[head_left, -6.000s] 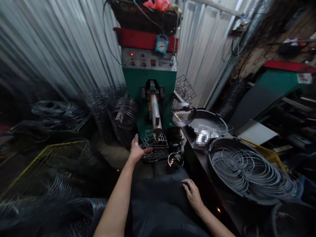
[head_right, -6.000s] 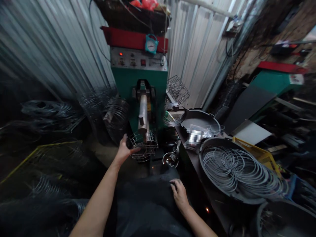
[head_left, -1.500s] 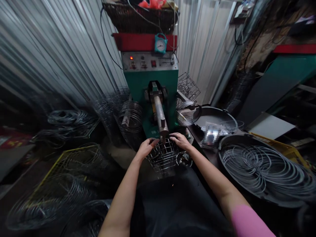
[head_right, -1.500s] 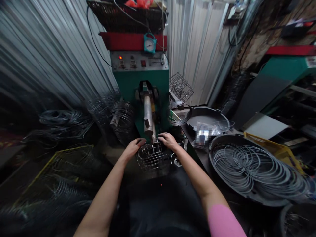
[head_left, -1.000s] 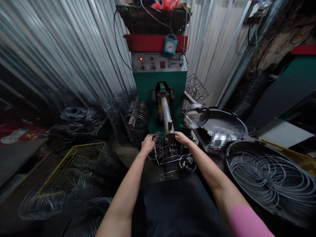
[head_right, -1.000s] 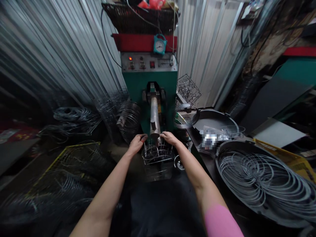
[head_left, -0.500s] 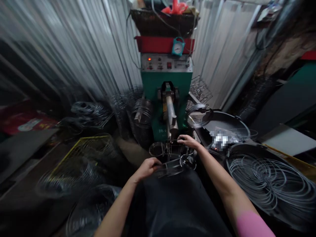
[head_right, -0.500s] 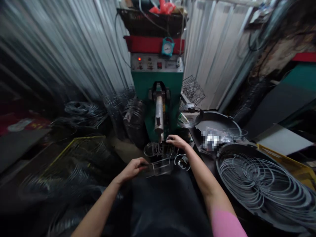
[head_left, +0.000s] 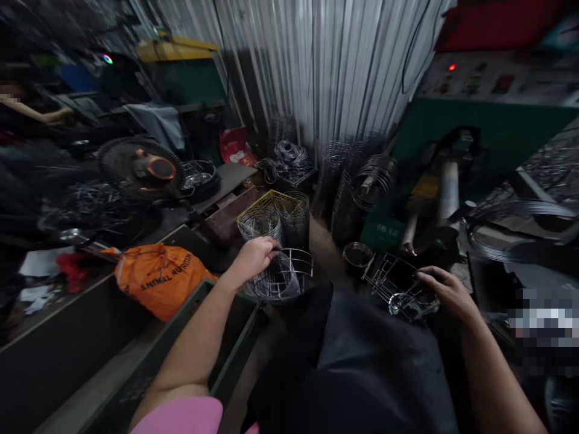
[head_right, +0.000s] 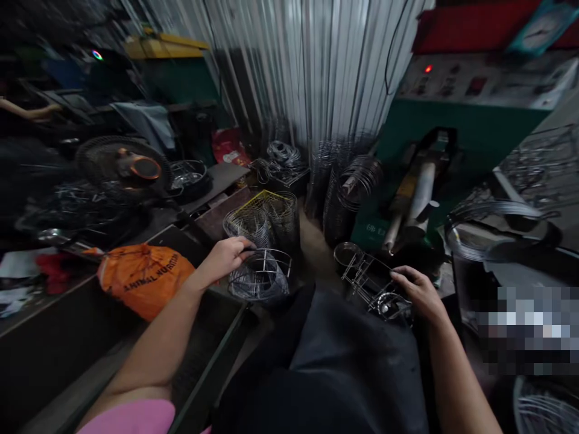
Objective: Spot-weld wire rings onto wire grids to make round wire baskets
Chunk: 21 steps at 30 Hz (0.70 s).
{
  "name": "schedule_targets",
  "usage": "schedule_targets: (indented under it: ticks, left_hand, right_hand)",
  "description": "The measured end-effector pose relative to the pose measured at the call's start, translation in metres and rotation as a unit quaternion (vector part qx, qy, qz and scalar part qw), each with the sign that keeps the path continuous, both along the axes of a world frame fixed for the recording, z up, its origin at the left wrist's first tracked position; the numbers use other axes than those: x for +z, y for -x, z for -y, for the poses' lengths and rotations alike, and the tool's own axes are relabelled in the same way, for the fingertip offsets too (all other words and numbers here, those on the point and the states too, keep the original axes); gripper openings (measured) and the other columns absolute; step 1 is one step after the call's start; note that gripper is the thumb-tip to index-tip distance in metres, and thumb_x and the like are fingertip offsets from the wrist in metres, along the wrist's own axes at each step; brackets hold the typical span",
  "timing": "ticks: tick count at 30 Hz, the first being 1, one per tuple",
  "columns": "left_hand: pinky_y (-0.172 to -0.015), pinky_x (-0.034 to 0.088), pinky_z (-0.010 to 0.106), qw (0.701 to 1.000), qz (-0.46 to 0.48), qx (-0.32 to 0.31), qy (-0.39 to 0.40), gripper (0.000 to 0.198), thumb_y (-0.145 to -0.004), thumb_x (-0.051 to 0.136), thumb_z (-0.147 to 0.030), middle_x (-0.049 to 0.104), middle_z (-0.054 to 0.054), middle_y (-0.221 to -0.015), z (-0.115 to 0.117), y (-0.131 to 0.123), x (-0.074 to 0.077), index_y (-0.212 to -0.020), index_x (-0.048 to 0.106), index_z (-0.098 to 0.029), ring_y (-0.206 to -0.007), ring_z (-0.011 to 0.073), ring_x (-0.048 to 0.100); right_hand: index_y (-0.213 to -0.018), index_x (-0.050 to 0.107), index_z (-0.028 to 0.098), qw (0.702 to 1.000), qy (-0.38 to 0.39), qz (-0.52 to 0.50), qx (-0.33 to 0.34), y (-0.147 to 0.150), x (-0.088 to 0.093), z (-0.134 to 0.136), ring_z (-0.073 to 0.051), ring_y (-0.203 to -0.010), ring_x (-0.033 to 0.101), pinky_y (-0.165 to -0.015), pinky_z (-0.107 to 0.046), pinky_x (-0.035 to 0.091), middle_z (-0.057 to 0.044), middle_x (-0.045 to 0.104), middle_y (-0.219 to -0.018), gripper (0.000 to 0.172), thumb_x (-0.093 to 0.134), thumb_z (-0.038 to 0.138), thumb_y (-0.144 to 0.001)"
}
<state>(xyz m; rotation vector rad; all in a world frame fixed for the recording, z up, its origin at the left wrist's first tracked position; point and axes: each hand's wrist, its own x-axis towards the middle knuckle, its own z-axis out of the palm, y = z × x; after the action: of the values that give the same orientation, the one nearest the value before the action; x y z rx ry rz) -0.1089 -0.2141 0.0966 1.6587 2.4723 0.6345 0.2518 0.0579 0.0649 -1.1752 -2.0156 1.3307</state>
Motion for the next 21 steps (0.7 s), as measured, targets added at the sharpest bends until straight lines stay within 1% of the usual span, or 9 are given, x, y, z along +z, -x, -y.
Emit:
schedule_targets:
  ticks: [2,4,8,11,14,16,18,19,21]
  left_hand:
    - [-0.087,0.041,0.033,0.994,-0.068,0.082,0.017,0.026,-0.084,0.04,-0.023,0.063,0.006,-0.094,0.014,0.001,-0.021,-0.091,0.065,-0.021,-0.093,0.0226,0.055]
    - [-0.087,0.04,0.036,0.983,-0.1,0.136,0.075,0.031,-0.086,0.034,-0.018,0.062,0.009,-0.102,0.024,-0.008,-0.053,-0.095,0.064,-0.02,-0.098,0.0244,0.052]
    - [-0.08,0.04,0.038,0.977,-0.067,0.136,0.148,0.032,-0.084,0.035,-0.011,0.065,0.012,-0.095,0.032,-0.036,-0.124,-0.093,0.065,-0.015,-0.092,0.0253,0.055]
    - [-0.082,0.04,0.036,0.975,-0.042,0.119,0.182,0.032,-0.085,0.035,-0.012,0.065,0.011,-0.095,0.032,-0.046,-0.159,-0.095,0.066,-0.016,-0.095,0.0233,0.057]
    - [-0.084,0.04,0.037,0.971,-0.026,0.1,0.214,0.033,-0.085,0.035,-0.012,0.066,0.011,-0.097,0.034,-0.045,-0.168,-0.095,0.066,-0.016,-0.098,0.0238,0.058]
    - [-0.082,0.042,0.043,0.967,-0.026,0.085,0.24,0.031,-0.082,0.038,-0.011,0.066,0.014,-0.097,0.032,-0.041,-0.164,-0.097,0.065,-0.015,-0.096,0.027,0.061]
    - [-0.08,0.044,0.048,0.967,-0.029,0.059,0.245,0.033,-0.079,0.047,-0.017,0.063,0.018,-0.107,0.023,-0.041,-0.156,-0.108,0.061,-0.014,-0.1,0.0322,0.06]
    - [-0.082,0.045,0.047,0.972,-0.015,0.04,0.23,0.04,-0.08,0.048,-0.024,0.061,0.019,-0.114,0.016,-0.044,-0.151,-0.117,0.056,-0.014,-0.104,0.0319,0.058]
    - [-0.092,0.043,0.042,0.983,0.155,0.008,0.094,0.056,-0.08,0.049,-0.041,0.055,0.017,-0.125,-0.005,-0.06,-0.142,-0.13,0.045,-0.015,-0.114,0.0286,0.053]
  right_hand:
    - [-0.076,0.064,0.019,0.999,0.029,-0.024,-0.013,0.002,-0.004,0.006,-0.013,-0.049,0.051,-0.046,-0.025,0.041,-0.001,0.058,-0.058,0.04,0.07,0.054,-0.059]
    - [-0.075,0.063,0.018,0.998,0.038,-0.044,-0.019,0.003,-0.009,0.011,-0.013,-0.052,0.053,-0.048,-0.024,0.042,-0.001,0.059,-0.061,0.04,0.072,0.054,-0.058]
    - [-0.078,0.064,0.018,0.997,0.048,-0.056,-0.022,0.003,-0.015,0.023,-0.014,-0.056,0.055,-0.052,-0.024,0.044,-0.001,0.062,-0.064,0.043,0.072,0.055,-0.059]
    - [-0.081,0.064,0.017,0.996,0.065,-0.053,-0.022,0.001,-0.014,0.034,-0.014,-0.055,0.055,-0.052,-0.025,0.043,-0.001,0.063,-0.063,0.044,0.072,0.055,-0.06]
    - [-0.079,0.064,0.017,0.996,0.053,-0.066,-0.039,-0.006,-0.01,0.05,-0.014,-0.056,0.056,-0.053,-0.024,0.042,0.0,0.063,-0.064,0.039,0.071,0.051,-0.062]
    - [-0.076,0.064,0.017,0.992,0.056,-0.098,-0.054,-0.012,-0.007,0.064,-0.013,-0.057,0.056,-0.055,-0.024,0.043,0.0,0.064,-0.064,0.034,0.071,0.048,-0.063]
    - [-0.073,0.063,0.017,0.98,0.105,-0.154,-0.064,-0.019,-0.008,0.079,-0.013,-0.057,0.057,-0.056,-0.024,0.044,0.0,0.063,-0.061,0.032,0.072,0.045,-0.062]
    - [-0.073,0.062,0.017,0.969,0.138,-0.193,-0.074,-0.022,-0.011,0.085,-0.012,-0.055,0.056,-0.055,-0.023,0.044,0.001,0.062,-0.059,0.031,0.073,0.043,-0.06]
    - [-0.071,0.06,0.018,0.935,0.193,-0.278,-0.11,-0.026,-0.025,0.097,-0.01,-0.053,0.055,-0.051,-0.021,0.043,0.002,0.061,-0.059,0.031,0.075,0.042,-0.058]
